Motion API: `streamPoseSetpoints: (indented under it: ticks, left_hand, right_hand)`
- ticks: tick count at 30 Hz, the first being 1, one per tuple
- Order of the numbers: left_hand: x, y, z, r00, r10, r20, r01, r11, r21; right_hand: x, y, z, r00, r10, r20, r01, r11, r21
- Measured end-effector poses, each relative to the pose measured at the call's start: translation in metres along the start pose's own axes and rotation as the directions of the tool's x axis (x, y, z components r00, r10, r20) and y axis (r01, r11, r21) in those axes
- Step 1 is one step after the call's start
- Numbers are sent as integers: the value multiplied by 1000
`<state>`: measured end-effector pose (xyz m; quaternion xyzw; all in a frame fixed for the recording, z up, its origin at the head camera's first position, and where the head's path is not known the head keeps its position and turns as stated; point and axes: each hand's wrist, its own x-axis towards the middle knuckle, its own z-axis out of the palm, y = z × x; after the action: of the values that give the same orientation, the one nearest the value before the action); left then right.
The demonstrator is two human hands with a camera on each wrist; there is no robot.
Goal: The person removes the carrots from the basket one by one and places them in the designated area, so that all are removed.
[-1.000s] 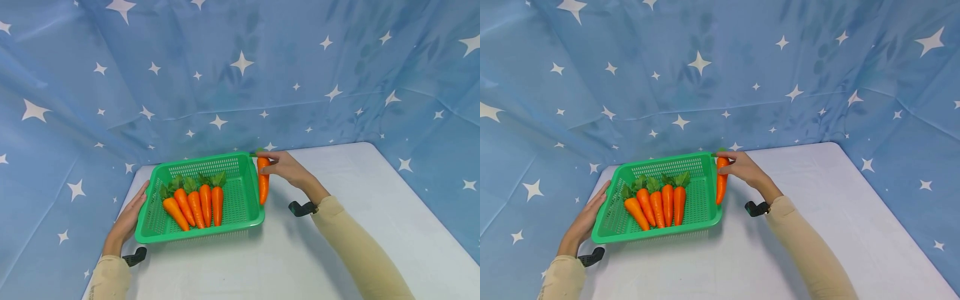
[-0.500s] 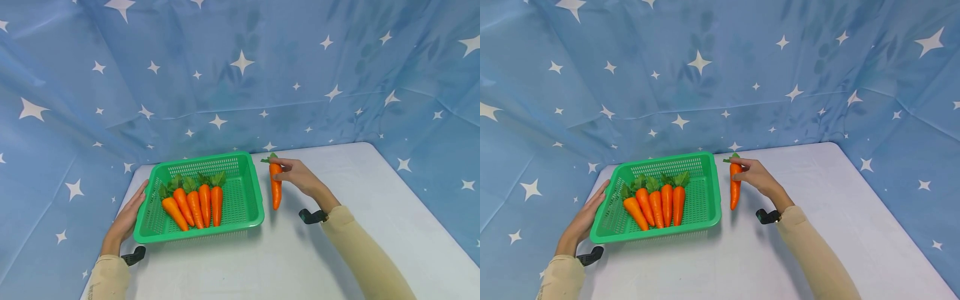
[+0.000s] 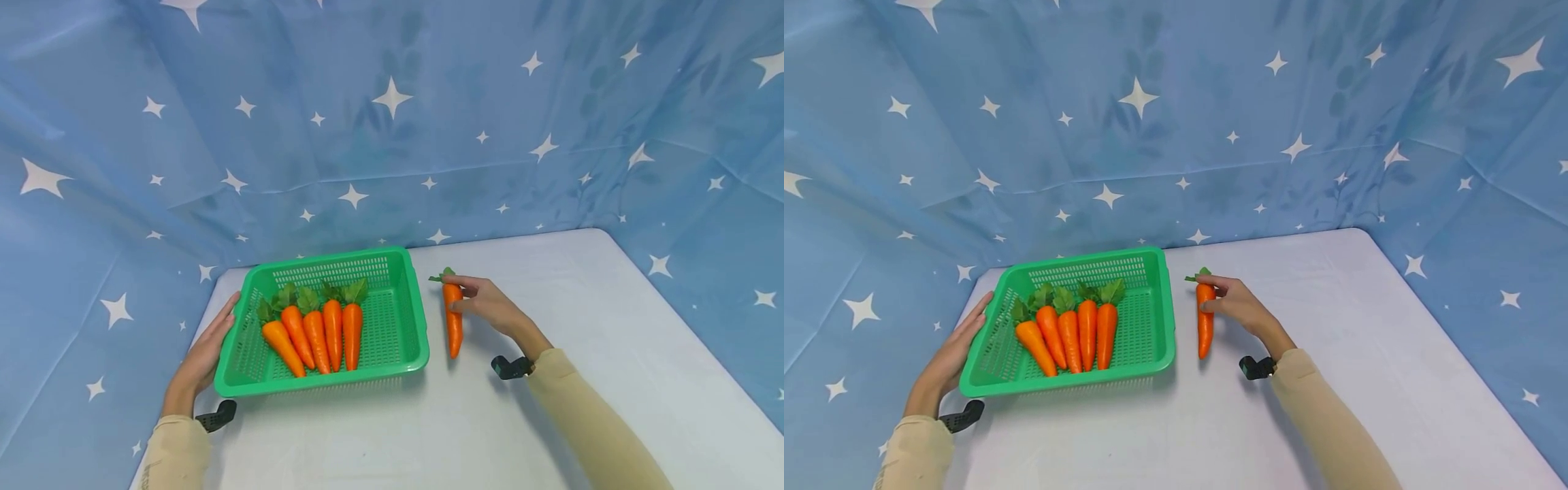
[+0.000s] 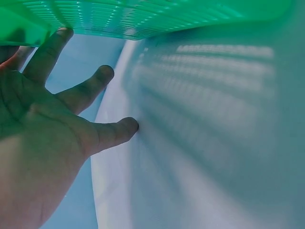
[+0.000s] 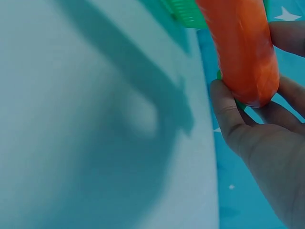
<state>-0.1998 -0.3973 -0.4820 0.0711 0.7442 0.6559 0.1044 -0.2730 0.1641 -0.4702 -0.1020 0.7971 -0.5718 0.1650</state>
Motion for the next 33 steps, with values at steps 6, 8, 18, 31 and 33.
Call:
streamPoseSetpoints:
  ticks: [6, 8, 18, 31, 33]
  left_hand:
    - [-2, 0, 1, 1000, -9, 0, 9, 1000, -14]
    - [-4, -1, 1, 1000, -13, -6, 13, 1000, -14]
    - [-8, -4, 2, 1000, -11, -15, 11, 1000, -26]
    - [-4, -2, 3, 1000, 10, -17, -10, 999, -50]
    - [-4, -1, 2, 1000, 17, -15, -17, 998, -52]
  right_hand:
    - [-1, 13, 9, 1000, 12, -1, -12, 998, -61]
    - [-1, 17, 13, 1000, 16, 6, -16, 997, -78]
    - [3, 27, 25, 1000, -19, 14, 20, 990, -138]
    - [6, 34, 29, 997, -74, -21, 68, 970, -232]
    - [6, 34, 29, 996, -82, -34, 71, 967, -246]
